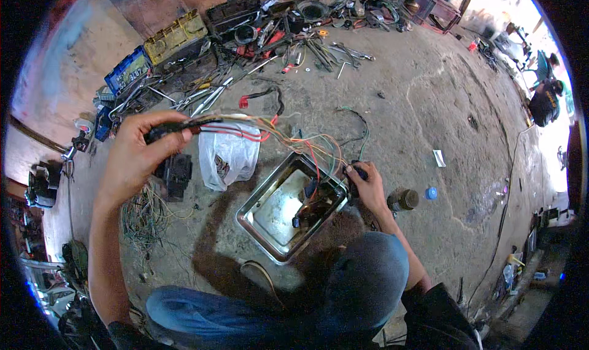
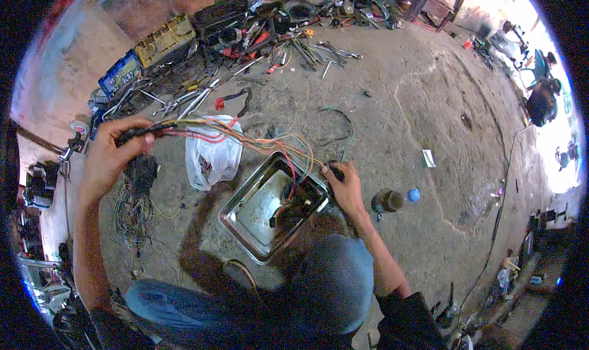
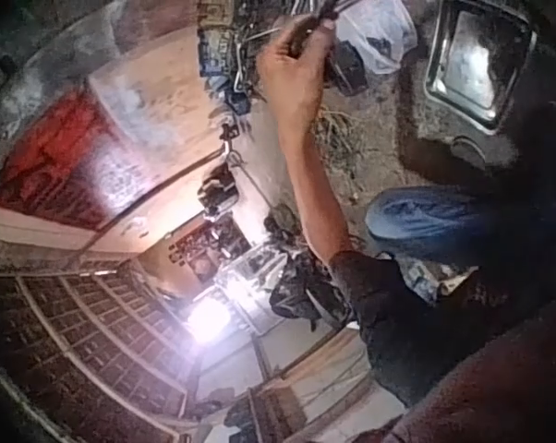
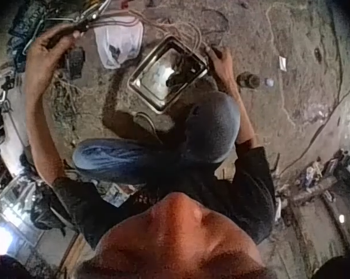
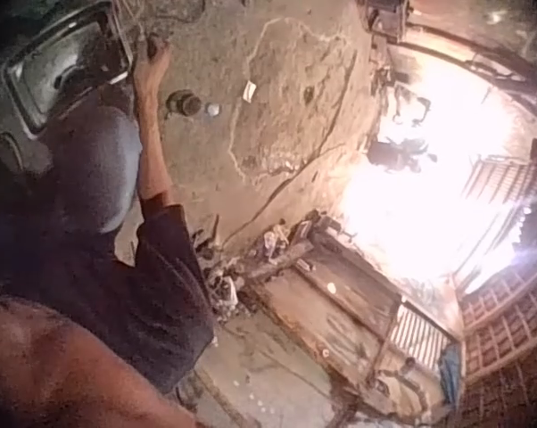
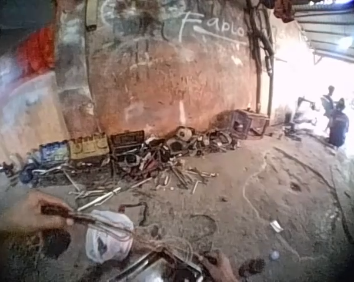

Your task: Repairing and cleaning a motorcycle wiring harness on a workshop floor.

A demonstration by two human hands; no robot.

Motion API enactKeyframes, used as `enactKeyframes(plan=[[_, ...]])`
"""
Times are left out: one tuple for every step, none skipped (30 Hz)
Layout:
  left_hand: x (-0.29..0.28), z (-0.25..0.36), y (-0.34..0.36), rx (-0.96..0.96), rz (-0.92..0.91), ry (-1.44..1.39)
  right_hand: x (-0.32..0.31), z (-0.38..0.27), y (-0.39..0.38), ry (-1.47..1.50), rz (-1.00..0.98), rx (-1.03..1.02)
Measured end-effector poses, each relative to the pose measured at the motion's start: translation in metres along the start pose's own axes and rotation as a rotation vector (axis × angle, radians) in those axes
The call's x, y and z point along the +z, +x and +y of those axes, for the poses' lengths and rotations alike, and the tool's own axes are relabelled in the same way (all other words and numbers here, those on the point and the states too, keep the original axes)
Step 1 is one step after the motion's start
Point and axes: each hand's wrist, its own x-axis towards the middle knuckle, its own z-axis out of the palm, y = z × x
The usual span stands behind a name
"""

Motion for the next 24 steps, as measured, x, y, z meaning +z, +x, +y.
enactKeyframes(plan=[[-0.002, 0.006, 0.002, 0.009, 0.024, 0.013, -0.004, -0.005, -0.002, -0.001, 0.004, 0.002], [-0.003, 0.011, 0.004, 0.020, 0.047, 0.024, -0.011, -0.011, -0.003, 0.027, -0.004, -0.047], [-0.003, 0.015, 0.009, 0.093, 0.048, -0.012, -0.019, -0.019, -0.003, 0.052, -0.006, -0.097], [-0.008, 0.021, 0.008, 0.097, 0.045, -0.004, -0.019, -0.029, -0.003, 0.059, -0.001, -0.096], [-0.015, 0.028, 0.005, 0.076, 0.095, -0.003, -0.018, -0.040, -0.003, 0.128, 0.043, -0.150], [-0.018, 0.029, 0.006, 0.060, 0.139, -0.018, -0.023, -0.049, -0.002, 0.180, 0.096, -0.201], [-0.022, 0.021, 0.012, 0.087, 0.171, -0.091, -0.031, -0.057, 0.001, 0.106, 0.091, -0.209], [-0.022, 0.020, 0.013, 0.100, 0.163, -0.102, -0.037, -0.065, 0.002, 0.095, 0.107, -0.209], [-0.026, 0.026, 0.010, 0.120, 0.185, -0.160, -0.041, -0.073, 0.003, 0.058, 0.183, -0.257], [-0.029, 0.029, 0.009, 0.139, 0.208, -0.217, -0.044, -0.081, 0.003, 0.021, 0.257, -0.305], [-0.032, 0.029, 0.010, 0.128, 0.166, -0.271, -0.048, -0.088, -0.001, 0.056, 0.306, -0.237], [-0.031, 0.030, 0.011, 0.138, 0.167, -0.279, -0.051, -0.082, -0.004, 0.049, 0.315, -0.244], [-0.036, 0.036, 0.005, 0.150, 0.214, -0.259, -0.044, -0.072, -0.006, 0.133, 0.365, -0.199], [-0.042, 0.042, -0.002, 0.160, 0.261, -0.237, -0.032, -0.064, -0.011, 0.218, 0.410, -0.153], [-0.030, 0.028, 0.011, 0.164, 0.249, -0.270, -0.029, -0.045, -0.023, 0.255, 0.401, -0.056], [-0.029, 0.033, 0.015, 0.188, 0.252, -0.284, -0.024, -0.012, -0.029, 0.247, 0.367, 0.021], [-0.026, 0.029, 0.018, 0.193, 0.258, -0.284, -0.009, 0.001, -0.042, 0.282, 0.250, 0.102], [-0.017, 0.042, 0.028, 0.238, 0.238, -0.346, -0.037, 0.020, -0.051, 0.526, 0.085, 0.378], [-0.014, 0.042, 0.027, 0.231, 0.275, -0.332, -0.019, 0.026, -0.052, 0.820, -0.180, 0.676], [-0.010, 0.041, 0.027, 0.228, 0.309, -0.320, -0.005, 0.033, -0.057, 0.830, -0.201, 0.680], [-0.017, 0.039, 0.022, 0.209, 0.315, -0.265, 0.009, -0.005, -0.065, 0.911, -0.452, 0.711], [-0.009, 0.044, 0.030, 0.315, 0.325, -0.310, -0.009, -0.043, -0.071, 0.962, -0.640, 0.713], [-0.008, 0.033, 0.027, 0.273, 0.319, -0.239, 0.009, -0.061, -0.072, 0.983, -0.692, 0.704], [-0.005, 0.026, 0.029, 0.246, 0.299, -0.208, 0.010, -0.082, -0.069, 0.943, -0.798, 0.675]])
